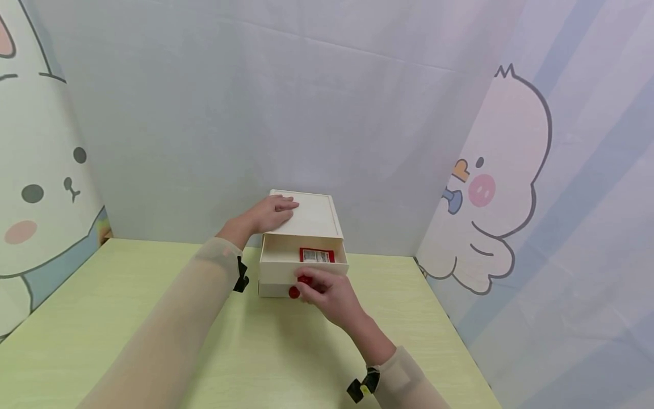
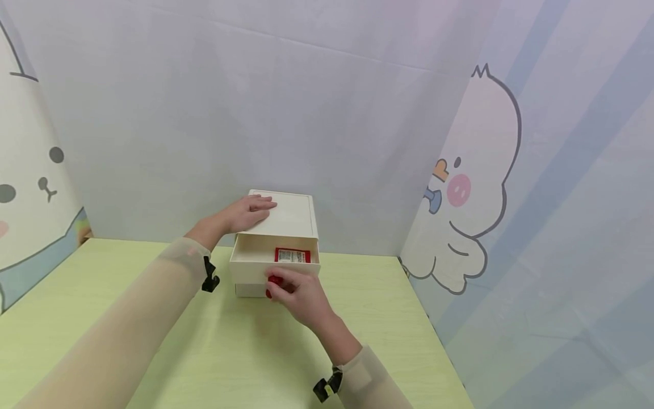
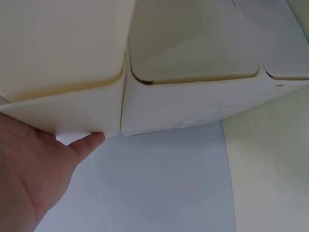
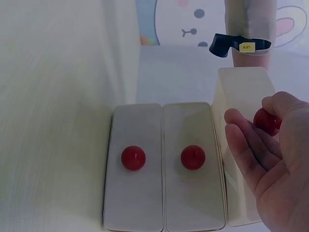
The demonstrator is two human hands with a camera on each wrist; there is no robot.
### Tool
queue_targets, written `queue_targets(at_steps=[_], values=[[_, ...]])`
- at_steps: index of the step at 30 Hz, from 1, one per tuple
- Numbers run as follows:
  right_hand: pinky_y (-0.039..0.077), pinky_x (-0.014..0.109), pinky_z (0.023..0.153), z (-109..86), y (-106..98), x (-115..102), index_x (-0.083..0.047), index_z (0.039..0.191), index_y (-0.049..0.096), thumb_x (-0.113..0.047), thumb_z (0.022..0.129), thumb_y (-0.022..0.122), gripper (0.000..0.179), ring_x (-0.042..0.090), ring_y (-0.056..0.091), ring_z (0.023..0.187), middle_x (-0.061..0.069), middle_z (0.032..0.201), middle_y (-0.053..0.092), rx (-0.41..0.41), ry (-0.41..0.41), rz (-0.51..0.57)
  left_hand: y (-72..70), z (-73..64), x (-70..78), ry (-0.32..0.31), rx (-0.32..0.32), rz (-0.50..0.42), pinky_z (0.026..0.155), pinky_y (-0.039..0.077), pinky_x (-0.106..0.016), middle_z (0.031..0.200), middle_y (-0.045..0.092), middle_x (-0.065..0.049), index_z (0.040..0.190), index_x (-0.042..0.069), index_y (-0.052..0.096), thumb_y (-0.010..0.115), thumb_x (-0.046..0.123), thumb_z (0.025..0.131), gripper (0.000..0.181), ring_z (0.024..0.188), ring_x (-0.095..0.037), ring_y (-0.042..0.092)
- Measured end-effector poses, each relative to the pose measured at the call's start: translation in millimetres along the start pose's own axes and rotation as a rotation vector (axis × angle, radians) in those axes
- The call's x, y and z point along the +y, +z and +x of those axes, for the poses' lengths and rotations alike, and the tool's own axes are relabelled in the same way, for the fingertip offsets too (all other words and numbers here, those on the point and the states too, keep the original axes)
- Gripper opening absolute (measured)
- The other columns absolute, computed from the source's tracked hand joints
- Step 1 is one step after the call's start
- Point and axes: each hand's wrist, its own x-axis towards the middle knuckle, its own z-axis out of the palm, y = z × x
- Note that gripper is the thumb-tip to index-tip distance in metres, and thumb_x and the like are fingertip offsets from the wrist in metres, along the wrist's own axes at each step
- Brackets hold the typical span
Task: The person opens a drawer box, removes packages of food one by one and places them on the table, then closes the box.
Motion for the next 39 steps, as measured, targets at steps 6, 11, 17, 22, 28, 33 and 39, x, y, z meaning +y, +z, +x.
queue_targets(at_steps=[6,11,17,22,28,33,39], values=[[0.064,0.025,0.069,-3.4,0.0,0.1,-0.014,0.121,0.081,-0.01,0.102,0.078,0.02,0.005,0.07,0.072,0.004,0.089,0.078,-0.004,-0.015,0.007,0.1,0.3,0.0,0.003,0.008,0.0,0.139,0.014,-0.062,0.18,0.035,-0.011,0.164,0.015,0.054,0.043,0.034,0.115,0.053,0.172,-0.039,0.017],[0.065,0.025,0.071,-6.0,-0.1,-0.2,-0.015,0.122,0.081,-0.014,0.103,0.078,0.019,0.004,0.072,0.073,0.009,0.093,0.081,-0.015,-0.014,0.015,0.0,0.0,-0.4,0.004,0.008,0.002,0.139,0.014,-0.062,0.18,0.035,-0.011,0.164,0.015,0.054,0.043,0.034,0.115,0.053,0.172,-0.039,0.016],[0.065,0.026,0.069,-9.8,0.4,-1.5,-0.013,0.123,0.081,-0.013,0.103,0.078,0.02,0.006,0.073,0.073,0.012,0.09,0.08,-0.017,-0.031,0.012,-0.5,-0.5,-0.3,0.008,0.004,0.002,0.139,0.013,-0.061,0.18,0.035,-0.011,0.164,0.015,0.054,0.043,0.033,0.115,0.053,0.172,-0.039,0.016],[0.066,0.027,0.068,-12.9,0.8,-2.6,-0.013,0.123,0.081,-0.014,0.103,0.078,0.02,0.009,0.075,0.072,0.006,0.087,0.077,-0.017,-0.033,0.016,-0.4,-0.4,-1.1,0.006,0.001,-0.002,0.139,0.013,-0.062,0.18,0.034,-0.011,0.164,0.014,0.053,0.043,0.033,0.115,0.054,0.172,-0.038,0.015],[0.066,0.027,0.068,-16.9,1.7,-3.8,-0.013,0.122,0.081,-0.015,0.104,0.078,0.018,0.011,0.076,0.072,0.008,0.088,0.078,-0.014,-0.051,0.024,0.2,-0.1,-0.8,0.001,0.001,-0.003,0.139,0.013,-0.061,0.18,0.034,-0.01,0.164,0.015,0.053,0.042,0.034,0.115,0.054,0.172,-0.038,0.015],[0.067,0.028,0.069,-21.0,2.7,-4.3,-0.011,0.121,0.081,-0.011,0.103,0.078,0.018,0.017,0.078,0.072,0.012,0.095,0.081,-0.014,-0.062,0.041,1.0,0.0,-1.4,0.002,0.001,0.0,0.139,0.013,-0.061,0.181,0.033,-0.01,0.165,0.015,0.052,0.041,0.034,0.116,0.054,0.172,-0.038,0.015],[0.067,0.028,0.068,-24.2,3.5,-6.4,-0.009,0.12,0.081,-0.009,0.103,0.077,0.017,0.007,0.075,0.072,0.01,0.093,0.08,-0.013,-0.085,0.05,0.6,-0.5,-2.5,0.003,0.0,-0.008,0.139,0.012,-0.061,0.181,0.033,-0.01,0.166,0.015,0.051,0.041,0.033,0.116,0.054,0.172,-0.037,0.014]])
